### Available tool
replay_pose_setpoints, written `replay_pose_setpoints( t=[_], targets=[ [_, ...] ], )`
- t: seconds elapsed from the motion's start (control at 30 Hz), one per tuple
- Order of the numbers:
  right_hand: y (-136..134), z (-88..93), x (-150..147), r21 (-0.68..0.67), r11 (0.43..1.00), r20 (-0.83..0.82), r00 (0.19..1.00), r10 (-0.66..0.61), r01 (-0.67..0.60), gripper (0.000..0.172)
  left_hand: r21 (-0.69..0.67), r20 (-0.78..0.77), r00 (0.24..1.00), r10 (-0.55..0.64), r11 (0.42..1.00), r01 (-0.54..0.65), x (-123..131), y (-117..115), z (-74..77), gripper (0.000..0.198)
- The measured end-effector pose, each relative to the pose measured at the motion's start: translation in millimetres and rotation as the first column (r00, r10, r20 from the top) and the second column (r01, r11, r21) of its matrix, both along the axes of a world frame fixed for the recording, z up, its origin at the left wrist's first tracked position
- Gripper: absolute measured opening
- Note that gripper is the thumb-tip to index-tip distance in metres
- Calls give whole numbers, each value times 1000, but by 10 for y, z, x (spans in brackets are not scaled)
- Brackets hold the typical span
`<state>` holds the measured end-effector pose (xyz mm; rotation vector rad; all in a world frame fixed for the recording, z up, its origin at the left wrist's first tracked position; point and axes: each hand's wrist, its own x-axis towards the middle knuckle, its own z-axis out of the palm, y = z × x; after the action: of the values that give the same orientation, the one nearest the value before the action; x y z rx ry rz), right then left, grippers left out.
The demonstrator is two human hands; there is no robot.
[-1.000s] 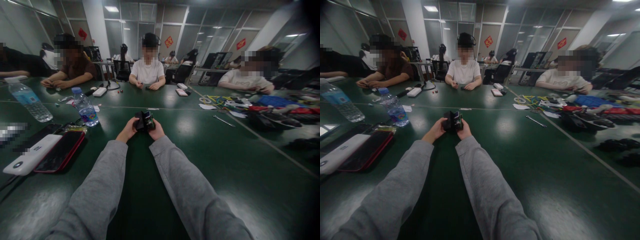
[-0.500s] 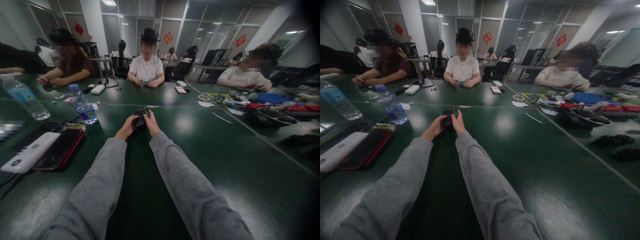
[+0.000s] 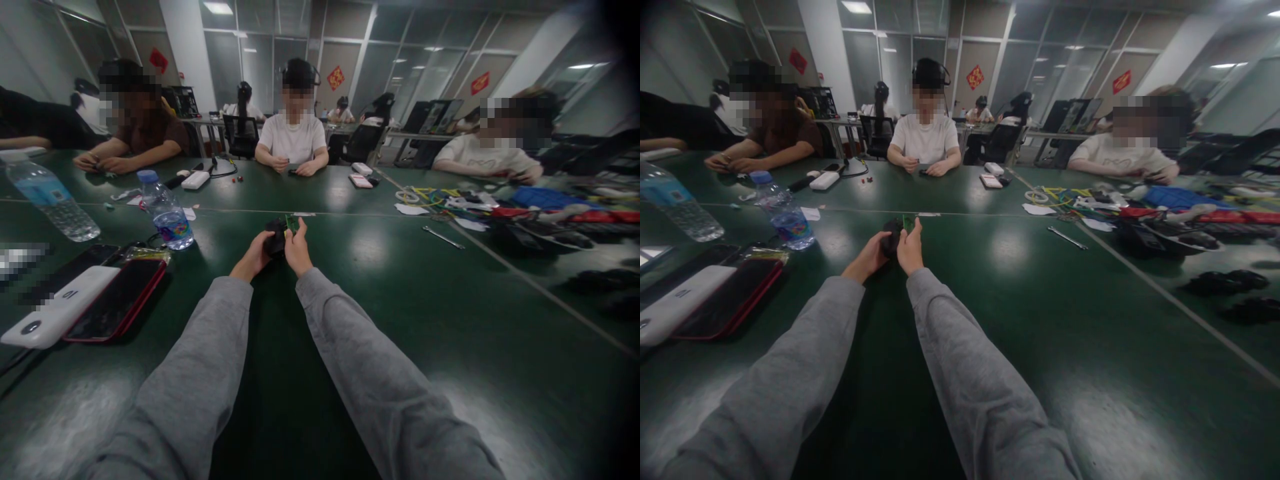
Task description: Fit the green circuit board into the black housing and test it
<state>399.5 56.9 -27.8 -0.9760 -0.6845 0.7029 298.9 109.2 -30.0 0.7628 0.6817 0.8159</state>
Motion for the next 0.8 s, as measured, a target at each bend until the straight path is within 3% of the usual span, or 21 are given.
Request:
replay_pose_setpoints(
  t=[0.23, 0.33, 0.47, 0.67, 0.8],
  targets=[
    [-46, 40, -58, 24, 991, -23, 991, 129, -129, 50, 55, -8, 999, 39, 998, -38, 16, 43, -67, 32],
    [-38, 7, -76, 27, 993, 31, 993, 114, -114, 45, 74, -3, 998, 67, 995, -67, 27, 62, -105, 35],
    [18, -78, -96, -22, 992, 62, 990, 125, -123, 44, 64, 39, 999, 19, 998, -21, 6, 71, -110, 33],
    [116, -171, -11, -116, 976, -274, 950, 149, -186, 32, -39, 130, 990, -53, 998, 59, -26, 96, -72, 21],
    [47, -189, 152, -115, 939, -554, 805, 211, -325, 17, -29, 120, 991, -55, 998, 59, -16, 128, -91, 18]
  ],
)
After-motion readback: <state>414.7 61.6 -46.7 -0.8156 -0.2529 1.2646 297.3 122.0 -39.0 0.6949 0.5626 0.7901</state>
